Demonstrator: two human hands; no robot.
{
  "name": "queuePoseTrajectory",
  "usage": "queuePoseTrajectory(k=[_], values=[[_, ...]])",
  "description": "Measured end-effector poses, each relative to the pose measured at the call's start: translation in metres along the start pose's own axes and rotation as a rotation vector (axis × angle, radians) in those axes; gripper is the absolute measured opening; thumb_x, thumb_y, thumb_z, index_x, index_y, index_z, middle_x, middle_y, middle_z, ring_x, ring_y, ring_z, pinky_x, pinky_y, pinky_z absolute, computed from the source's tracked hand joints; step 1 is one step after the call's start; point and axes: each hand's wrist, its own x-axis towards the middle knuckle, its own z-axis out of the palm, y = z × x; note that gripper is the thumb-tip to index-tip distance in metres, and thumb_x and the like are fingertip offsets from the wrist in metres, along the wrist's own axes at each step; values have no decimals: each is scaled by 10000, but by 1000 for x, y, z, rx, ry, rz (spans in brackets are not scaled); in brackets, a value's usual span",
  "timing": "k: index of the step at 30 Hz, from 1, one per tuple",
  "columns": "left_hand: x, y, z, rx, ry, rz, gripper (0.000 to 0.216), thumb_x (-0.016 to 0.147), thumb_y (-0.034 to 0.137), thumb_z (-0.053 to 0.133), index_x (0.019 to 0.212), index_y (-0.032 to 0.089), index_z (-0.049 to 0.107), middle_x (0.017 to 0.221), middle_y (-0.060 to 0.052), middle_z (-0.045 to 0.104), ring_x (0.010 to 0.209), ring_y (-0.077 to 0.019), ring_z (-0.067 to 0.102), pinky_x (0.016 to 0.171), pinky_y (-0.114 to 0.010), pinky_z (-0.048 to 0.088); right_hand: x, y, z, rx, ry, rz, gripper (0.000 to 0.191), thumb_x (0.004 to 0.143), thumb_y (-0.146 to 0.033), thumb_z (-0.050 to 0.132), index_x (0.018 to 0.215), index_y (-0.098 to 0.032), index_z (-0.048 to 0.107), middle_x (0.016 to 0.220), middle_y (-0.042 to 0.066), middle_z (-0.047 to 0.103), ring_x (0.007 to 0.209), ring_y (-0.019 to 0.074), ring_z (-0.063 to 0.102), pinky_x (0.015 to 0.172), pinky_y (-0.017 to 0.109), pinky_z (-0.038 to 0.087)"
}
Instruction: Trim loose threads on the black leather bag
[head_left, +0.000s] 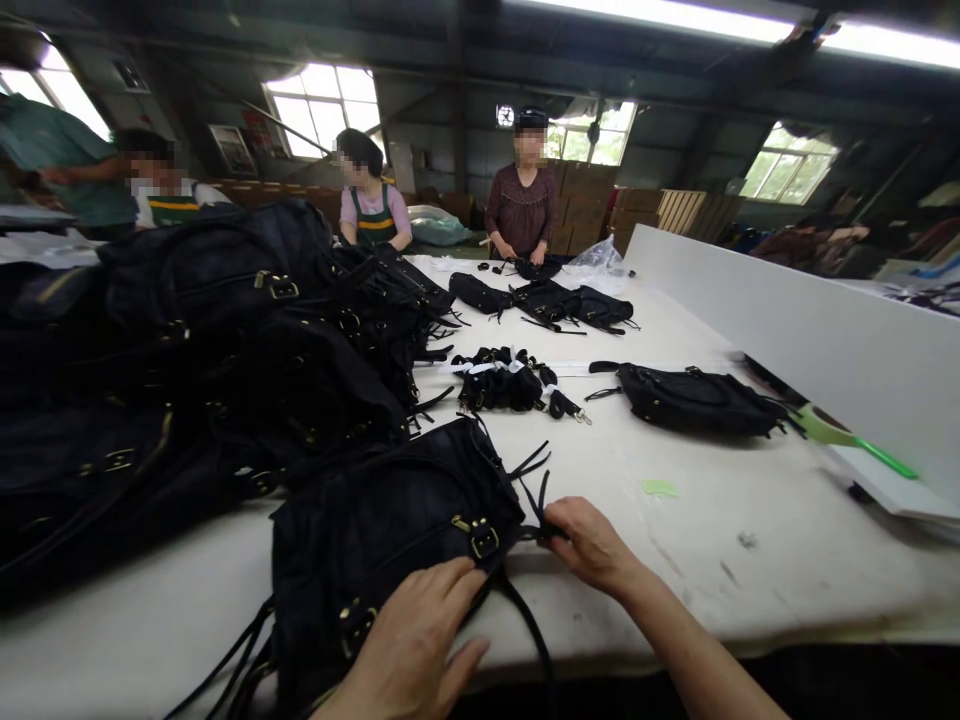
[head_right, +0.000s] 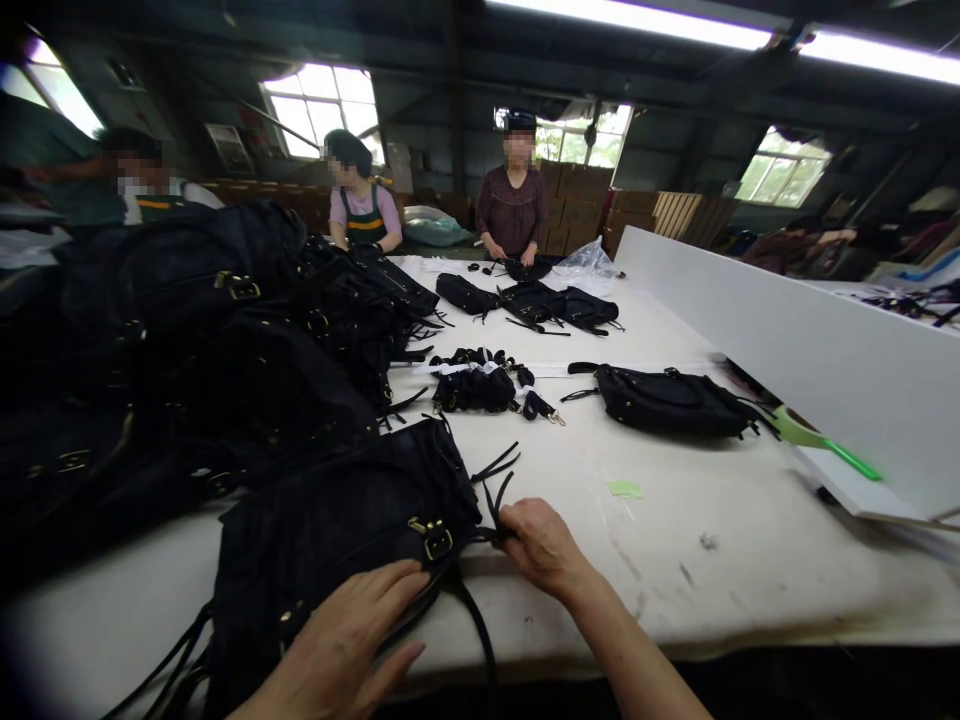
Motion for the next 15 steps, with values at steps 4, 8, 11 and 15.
queuePoseTrajectory(k=[4, 8, 11, 15], values=[[68, 38, 10, -203, -1, -124, 606, 859, 369, 533, 1400, 180, 334, 1442, -108, 433, 1296, -213, 440, 1073, -349, 397, -9, -8, -11, 44, 28, -31, 147, 860, -129, 515, 924, -215, 616, 871, 30, 648, 812, 183, 609, 720, 279, 468], [113, 49, 20, -201, 71, -158, 342, 863, 419, 540, 1131, 211, 585, 1080, -62, 664, 994, -215, 626, 830, -321, 523, -13, -7, -15, 105, 142, -88, 239, 870, -128, 469, 1047, -228, 597, 970, 51, 661, 907, 198, 618, 783, 307, 473], [118, 50, 28, -121, 103, -111, 146, 887, 300, 520, 884, 215, 639, 867, -24, 664, 837, -197, 622, 705, -299, 502, -15, -1, -9, 146, 164, 1, 157, 855, -157, 498, 971, -209, 590, 888, 47, 666, 821, 199, 625, 745, 316, 485], [102, 51, 37, 51, 126, 0, 194, 922, 186, 427, 893, 195, 619, 888, -52, 628, 839, -217, 582, 714, -349, 469, -14, 4, -7, 253, 82, 134, 251, 804, -160, 561, 1052, -201, 578, 900, 44, 673, 823, 203, 629, 756, 328, 493]])
